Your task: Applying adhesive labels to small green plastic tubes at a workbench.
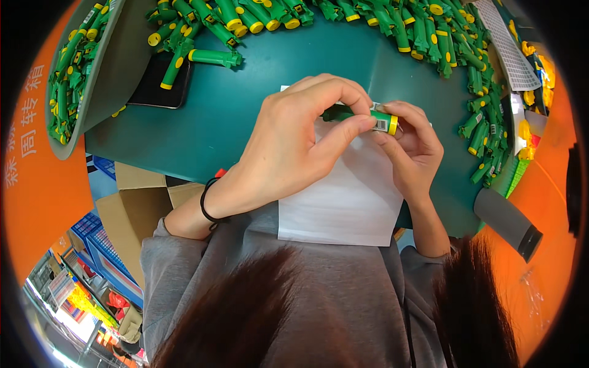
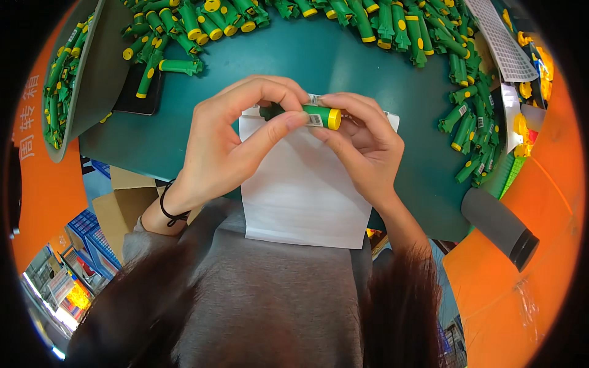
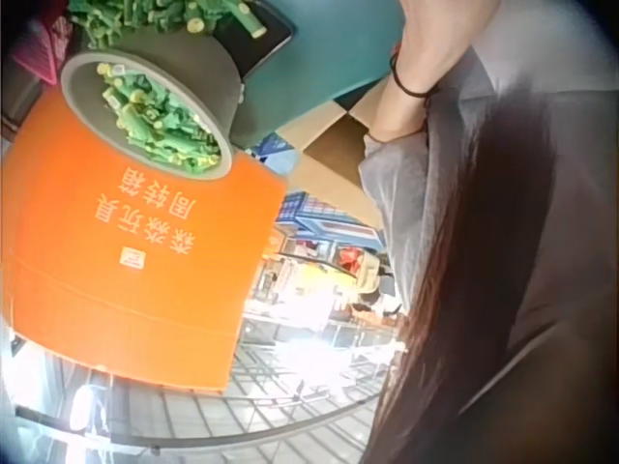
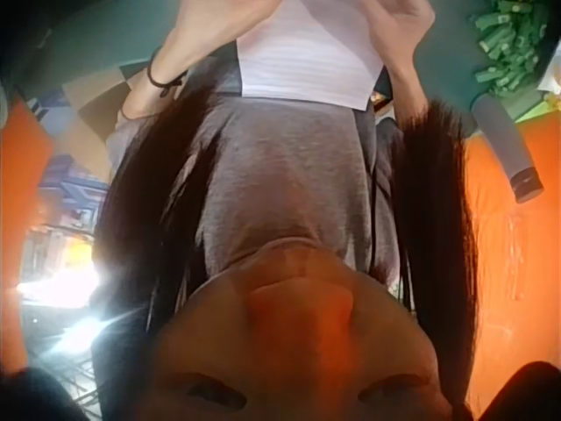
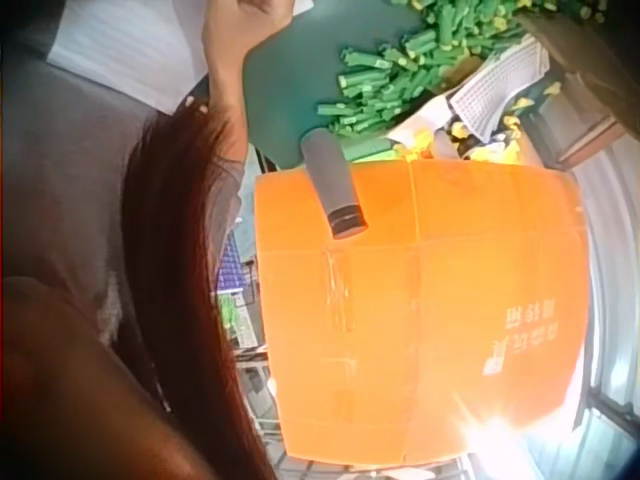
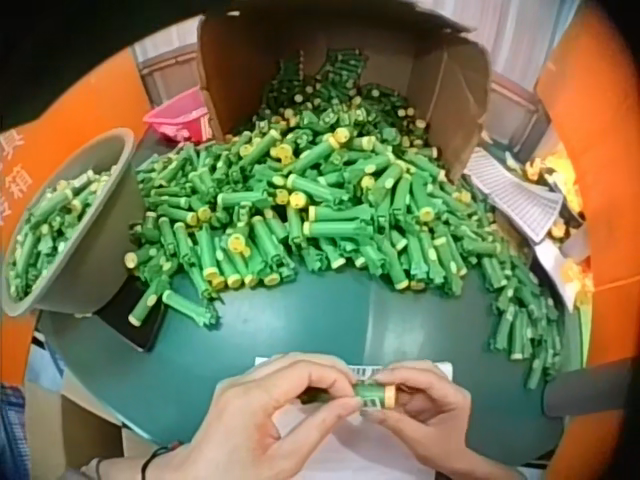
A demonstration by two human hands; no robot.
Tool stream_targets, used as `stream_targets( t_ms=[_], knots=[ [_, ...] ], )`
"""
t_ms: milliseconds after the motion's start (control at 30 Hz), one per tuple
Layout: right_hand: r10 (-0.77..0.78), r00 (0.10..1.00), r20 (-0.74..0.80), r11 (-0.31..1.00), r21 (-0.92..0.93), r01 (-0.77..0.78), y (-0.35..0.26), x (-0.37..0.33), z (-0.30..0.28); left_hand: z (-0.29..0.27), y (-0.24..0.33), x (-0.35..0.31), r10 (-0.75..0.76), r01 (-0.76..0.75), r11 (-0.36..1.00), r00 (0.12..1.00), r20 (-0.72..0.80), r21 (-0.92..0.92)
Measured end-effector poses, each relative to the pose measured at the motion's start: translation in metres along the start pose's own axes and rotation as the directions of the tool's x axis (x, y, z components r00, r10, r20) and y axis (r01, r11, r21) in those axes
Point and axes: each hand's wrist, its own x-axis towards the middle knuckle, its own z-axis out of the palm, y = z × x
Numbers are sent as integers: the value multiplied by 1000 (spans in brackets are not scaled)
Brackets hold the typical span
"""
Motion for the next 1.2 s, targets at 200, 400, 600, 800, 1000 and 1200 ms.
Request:
stream_targets(
  t_ms=[200, 400, 600, 800, 1000, 1200],
  knots=[
    [-19, 1000, -11, 999, 33, 20, 1, 0, -2, 0, 3, 2, -51, 50, 998, 998, 28, 27],
    [-82, 996, 24, 996, 39, 81, 0, -1, -3, -1, 6, 3, -61, 59, 996, 997, 37, 66],
    [-36, 999, 30, 999, 4, 36, -2, -1, -4, -1, 5, 2, -79, 75, 991, 996, 33, 111],
    [-33, 998, 55, 996, 88, 28, -2, -3, -3, 2, -3, 5, -164, 179, 978, 977, 137, -106],
    [149, 989, -10, 964, 225, -143, -8, 4, 7, -3, -5, 1, -297, 352, 910, 922, 249, -219],
    [-134, 968, 210, 501, -829, 249, -16, 28, -7, -152, 33, -16, 129, 166, 943, 619, -775, 290]
  ],
)
